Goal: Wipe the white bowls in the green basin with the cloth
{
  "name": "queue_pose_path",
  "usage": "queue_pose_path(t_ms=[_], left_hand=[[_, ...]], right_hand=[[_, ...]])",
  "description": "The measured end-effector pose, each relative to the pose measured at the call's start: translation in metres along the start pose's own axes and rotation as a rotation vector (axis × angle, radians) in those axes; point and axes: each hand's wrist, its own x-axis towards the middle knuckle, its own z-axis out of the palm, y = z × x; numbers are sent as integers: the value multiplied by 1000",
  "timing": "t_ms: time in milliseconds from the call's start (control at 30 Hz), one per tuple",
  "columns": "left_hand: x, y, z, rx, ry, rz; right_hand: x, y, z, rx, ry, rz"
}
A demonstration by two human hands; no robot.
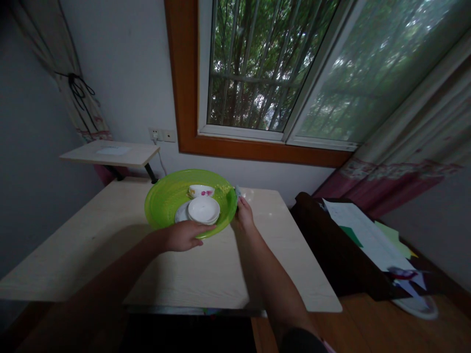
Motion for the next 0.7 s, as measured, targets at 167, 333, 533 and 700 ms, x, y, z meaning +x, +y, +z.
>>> queue_pose_path(t_ms=[167,333,533,700], left_hand=[[-7,-8,-10,-50,-33,-5],[14,13,5,80,48,-24],[46,30,21,118,115,-69],[53,30,25,139,122,-126]], right_hand=[[2,6,-1,-7,-55,26],[-21,15,-6,-2,-16,4],[-70,23,-12,-18,-25,27],[-67,21,-5,-10,-10,24]])
